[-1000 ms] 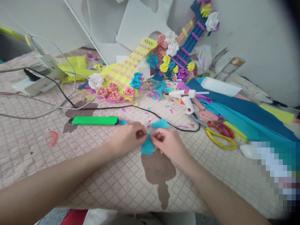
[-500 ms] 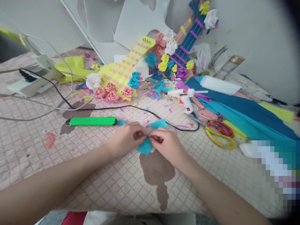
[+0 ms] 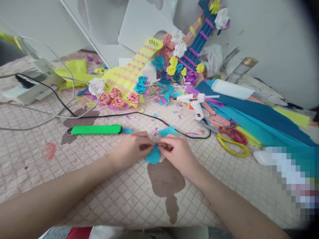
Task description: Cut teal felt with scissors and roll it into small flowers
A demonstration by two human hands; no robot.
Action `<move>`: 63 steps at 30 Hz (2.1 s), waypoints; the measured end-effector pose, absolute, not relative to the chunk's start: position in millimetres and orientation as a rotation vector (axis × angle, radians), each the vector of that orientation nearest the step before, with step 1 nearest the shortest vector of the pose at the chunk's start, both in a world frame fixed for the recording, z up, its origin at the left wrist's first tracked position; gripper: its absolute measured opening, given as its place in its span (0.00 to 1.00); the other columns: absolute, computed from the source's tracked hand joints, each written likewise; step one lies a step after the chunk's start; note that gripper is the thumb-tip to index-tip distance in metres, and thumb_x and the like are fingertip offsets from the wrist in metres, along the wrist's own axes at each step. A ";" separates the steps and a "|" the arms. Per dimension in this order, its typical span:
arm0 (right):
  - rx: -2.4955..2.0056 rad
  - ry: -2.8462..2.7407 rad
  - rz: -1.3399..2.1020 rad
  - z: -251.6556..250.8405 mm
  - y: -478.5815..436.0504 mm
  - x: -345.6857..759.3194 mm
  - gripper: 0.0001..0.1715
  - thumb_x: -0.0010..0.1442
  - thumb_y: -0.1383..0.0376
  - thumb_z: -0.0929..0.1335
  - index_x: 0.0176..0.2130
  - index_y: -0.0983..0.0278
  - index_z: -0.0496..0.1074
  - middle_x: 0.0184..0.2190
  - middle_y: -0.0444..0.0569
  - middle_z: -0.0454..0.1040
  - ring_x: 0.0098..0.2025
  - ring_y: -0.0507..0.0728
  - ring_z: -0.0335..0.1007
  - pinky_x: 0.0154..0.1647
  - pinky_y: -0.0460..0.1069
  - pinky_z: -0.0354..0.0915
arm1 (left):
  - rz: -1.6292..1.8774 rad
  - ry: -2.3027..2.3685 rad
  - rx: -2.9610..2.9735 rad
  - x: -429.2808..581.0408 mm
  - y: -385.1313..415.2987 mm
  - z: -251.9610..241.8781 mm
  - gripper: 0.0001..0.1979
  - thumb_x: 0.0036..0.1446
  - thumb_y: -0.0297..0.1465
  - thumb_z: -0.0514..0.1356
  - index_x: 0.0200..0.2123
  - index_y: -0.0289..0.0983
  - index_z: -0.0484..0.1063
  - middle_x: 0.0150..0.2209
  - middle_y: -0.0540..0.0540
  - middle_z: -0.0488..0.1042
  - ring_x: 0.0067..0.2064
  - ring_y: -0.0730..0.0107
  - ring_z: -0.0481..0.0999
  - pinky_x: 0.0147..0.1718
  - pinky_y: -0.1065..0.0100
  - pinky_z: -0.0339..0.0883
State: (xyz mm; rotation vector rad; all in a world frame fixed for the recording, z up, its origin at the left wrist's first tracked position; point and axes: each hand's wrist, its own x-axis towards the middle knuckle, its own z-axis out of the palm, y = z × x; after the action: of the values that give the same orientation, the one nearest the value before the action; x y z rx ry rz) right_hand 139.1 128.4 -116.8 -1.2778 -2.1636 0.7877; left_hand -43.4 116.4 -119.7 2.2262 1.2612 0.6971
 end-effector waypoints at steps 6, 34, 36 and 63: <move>-1.299 -2.150 0.801 -117.2 128.8 139.5 0.08 0.50 0.73 0.68 0.34 0.64 0.74 0.23 0.41 0.64 0.23 0.48 0.59 0.25 0.45 0.58 | 0.706 1.267 2.267 -42.7 117.5 -118.6 0.07 0.54 0.26 0.55 0.31 0.36 0.73 0.29 0.49 0.71 0.29 0.75 0.69 0.28 0.72 0.63; -1.270 -2.252 0.766 -116.9 127.6 140.4 0.13 0.55 0.72 0.66 0.38 0.61 0.76 0.30 0.45 0.71 0.27 0.50 0.65 0.28 0.45 0.61 | 0.705 1.178 2.333 -45.0 116.3 -116.8 0.09 0.55 0.25 0.55 0.31 0.37 0.76 0.31 0.47 0.73 0.29 0.74 0.71 0.29 0.72 0.65; -1.296 -2.251 0.729 -118.1 127.2 140.1 0.12 0.54 0.72 0.66 0.39 0.61 0.75 0.30 0.45 0.70 0.27 0.50 0.65 0.29 0.46 0.62 | 0.701 1.181 2.333 -44.7 115.7 -115.1 0.09 0.55 0.26 0.55 0.31 0.37 0.76 0.31 0.47 0.73 0.29 0.74 0.71 0.29 0.72 0.65; -1.330 -2.429 0.606 -113.0 124.7 141.1 0.13 0.57 0.70 0.65 0.36 0.58 0.77 0.30 0.45 0.69 0.31 0.52 0.66 0.32 0.47 0.60 | 0.599 1.166 2.339 -47.1 113.0 -104.5 0.12 0.56 0.28 0.53 0.40 0.37 0.75 0.30 0.46 0.70 0.27 0.75 0.67 0.26 0.72 0.62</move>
State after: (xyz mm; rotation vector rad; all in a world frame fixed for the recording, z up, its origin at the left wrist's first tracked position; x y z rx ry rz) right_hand 141.1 124.7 -113.0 -1.3302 -2.4287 0.6055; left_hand -47.1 113.0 -104.5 2.3392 1.1657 0.5990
